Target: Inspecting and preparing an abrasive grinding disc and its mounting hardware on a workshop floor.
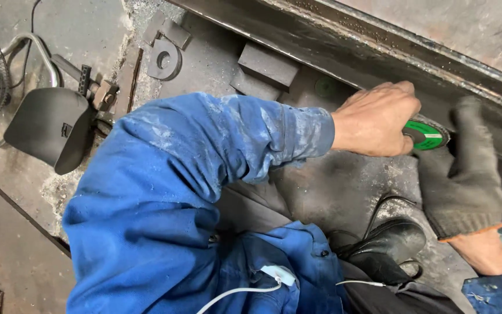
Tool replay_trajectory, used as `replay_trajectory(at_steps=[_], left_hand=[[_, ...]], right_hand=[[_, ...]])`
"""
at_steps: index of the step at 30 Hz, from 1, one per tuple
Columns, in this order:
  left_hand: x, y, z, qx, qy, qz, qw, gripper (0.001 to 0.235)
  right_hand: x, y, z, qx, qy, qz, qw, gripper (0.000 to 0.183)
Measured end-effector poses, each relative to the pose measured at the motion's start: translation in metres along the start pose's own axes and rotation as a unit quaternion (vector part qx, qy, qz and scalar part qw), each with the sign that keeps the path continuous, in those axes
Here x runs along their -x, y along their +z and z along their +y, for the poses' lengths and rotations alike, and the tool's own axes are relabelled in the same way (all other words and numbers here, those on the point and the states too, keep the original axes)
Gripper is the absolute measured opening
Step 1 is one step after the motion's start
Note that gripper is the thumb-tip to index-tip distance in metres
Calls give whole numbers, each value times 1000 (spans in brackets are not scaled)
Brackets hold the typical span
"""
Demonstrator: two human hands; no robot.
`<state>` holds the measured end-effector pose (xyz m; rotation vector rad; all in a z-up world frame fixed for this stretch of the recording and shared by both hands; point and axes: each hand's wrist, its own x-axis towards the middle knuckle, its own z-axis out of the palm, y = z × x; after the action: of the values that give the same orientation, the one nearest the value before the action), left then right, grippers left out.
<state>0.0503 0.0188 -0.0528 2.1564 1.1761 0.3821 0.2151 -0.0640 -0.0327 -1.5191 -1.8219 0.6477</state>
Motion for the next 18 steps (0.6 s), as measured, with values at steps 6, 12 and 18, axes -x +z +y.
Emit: replay_trajectory(at_steps=[6, 12, 18], left_hand=[[3, -8, 3, 10, 35, 46, 998, 41], [9, -9, 0, -80, 22, -28, 996, 32], [2, -4, -14, -97, 18, -36, 995, 33]], right_hand=[[-3, 5, -2, 74, 36, -83, 993, 58], [-1, -2, 16, 160, 98, -154, 970, 51], [7, -3, 27, 139, -42, -38, 989, 64]])
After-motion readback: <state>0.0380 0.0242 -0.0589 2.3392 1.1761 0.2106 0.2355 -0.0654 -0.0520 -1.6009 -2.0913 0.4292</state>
